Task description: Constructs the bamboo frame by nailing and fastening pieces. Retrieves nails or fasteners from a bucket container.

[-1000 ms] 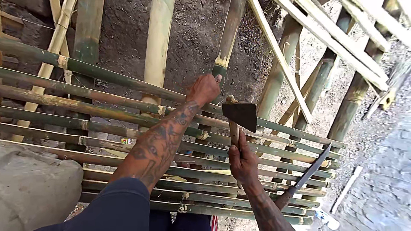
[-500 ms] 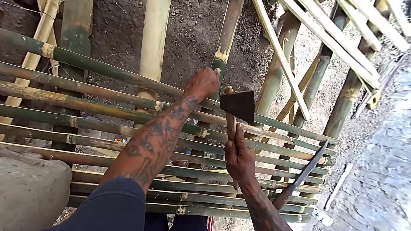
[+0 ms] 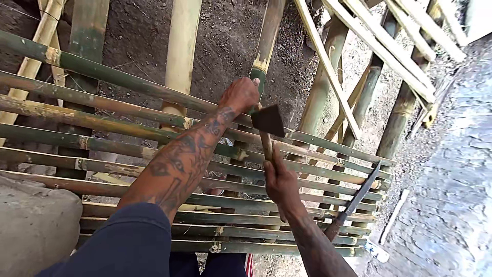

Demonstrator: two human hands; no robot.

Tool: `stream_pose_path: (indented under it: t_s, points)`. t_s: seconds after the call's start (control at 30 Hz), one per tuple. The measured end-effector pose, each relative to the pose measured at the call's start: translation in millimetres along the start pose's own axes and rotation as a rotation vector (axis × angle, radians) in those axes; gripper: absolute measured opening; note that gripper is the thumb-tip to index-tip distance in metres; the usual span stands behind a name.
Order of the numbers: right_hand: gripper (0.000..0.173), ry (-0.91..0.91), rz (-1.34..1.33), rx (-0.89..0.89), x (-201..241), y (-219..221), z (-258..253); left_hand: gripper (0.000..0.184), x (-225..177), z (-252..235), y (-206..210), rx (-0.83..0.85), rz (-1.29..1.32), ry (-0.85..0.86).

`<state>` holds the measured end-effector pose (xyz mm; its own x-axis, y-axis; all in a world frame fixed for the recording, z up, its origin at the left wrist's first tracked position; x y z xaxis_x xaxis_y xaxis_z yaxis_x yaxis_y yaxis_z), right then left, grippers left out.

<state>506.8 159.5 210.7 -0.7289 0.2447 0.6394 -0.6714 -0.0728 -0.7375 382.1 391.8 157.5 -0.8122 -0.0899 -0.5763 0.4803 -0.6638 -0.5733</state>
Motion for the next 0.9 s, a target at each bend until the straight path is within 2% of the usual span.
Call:
stream_pose_path:
  t_s: [0.1, 0.2, 0.27, 0.3, 0.37, 0.43, 0.47, 0.53, 0.63, 0.7, 0.77, 0.83, 0.9]
  points:
    - [0.051, -0.009, -0.041, -0.036, 3.1, -12.8, -0.9, 0.059, 0.1, 0.9, 0.3, -0.005, -0.015, 0.002]
    - [0.055, -0.124, -0.251, -0.207, 24.9, -33.8, 6.2, 0.060, -0.1, -1.6, -0.8, -0.019, -0.012, 0.001]
    - [0.056, -0.192, -0.330, -0.298, 32.9, -32.7, 10.7, 0.060, 1.8, -2.5, 3.6, -0.017, -0.006, 0.010]
    - [0.054, -0.191, -0.302, -0.293, 25.9, -24.5, 10.7, 0.060, 2.9, -4.7, 3.4, -0.025, -0.006, 0.016]
    - [0.047, -0.089, -0.104, -0.122, 0.0, -4.6, 9.0, 0.060, 3.5, -6.4, 3.8, -0.029, -0.002, 0.025]
    - [0.050, 0.039, 0.003, 0.040, -10.6, -1.4, 7.7, 0.059, 1.3, -1.9, 6.2, -0.019, 0.007, 0.017]
    - [0.051, 0.046, -0.014, 0.045, -10.5, -3.6, 4.6, 0.059, 0.1, -2.2, 3.5, -0.026, 0.008, 0.010]
    - [0.053, 0.017, -0.100, -0.023, -1.2, -18.2, 15.4, 0.060, -0.2, -2.4, 2.6, -0.034, -0.004, 0.008]
    - [0.056, -0.150, -0.270, -0.211, 26.9, -35.8, 21.1, 0.060, -0.2, -2.9, 5.1, -0.040, -0.016, 0.017]
    - [0.056, -0.220, -0.291, -0.280, 31.8, -28.6, 14.7, 0.059, 0.0, -2.4, 1.9, -0.050, -0.008, 0.000]
    - [0.046, -0.112, -0.146, -0.165, 11.2, -8.7, 10.4, 0.059, 0.6, -2.6, 1.4, -0.041, -0.002, 0.002]
    - [0.048, 0.079, -0.011, 0.059, -3.2, -3.8, 5.5, 0.061, 0.1, -1.9, 4.0, -0.024, -0.001, 0.008]
    - [0.052, 0.075, -0.040, 0.058, -5.6, -9.3, 7.2, 0.061, -1.0, -4.5, -1.6, -0.040, -0.011, 0.009]
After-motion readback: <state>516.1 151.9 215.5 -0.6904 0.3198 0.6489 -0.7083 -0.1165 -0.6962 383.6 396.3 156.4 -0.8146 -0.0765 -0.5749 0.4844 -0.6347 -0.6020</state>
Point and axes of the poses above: each hand's wrist, its own z-axis away from the middle knuckle, its own y-axis out of the palm, x = y × z, the point moved 1 cm from there along -z, towards the middle knuckle, and after that the axes turned 8 degrees about -z, right-handed, at the moved point
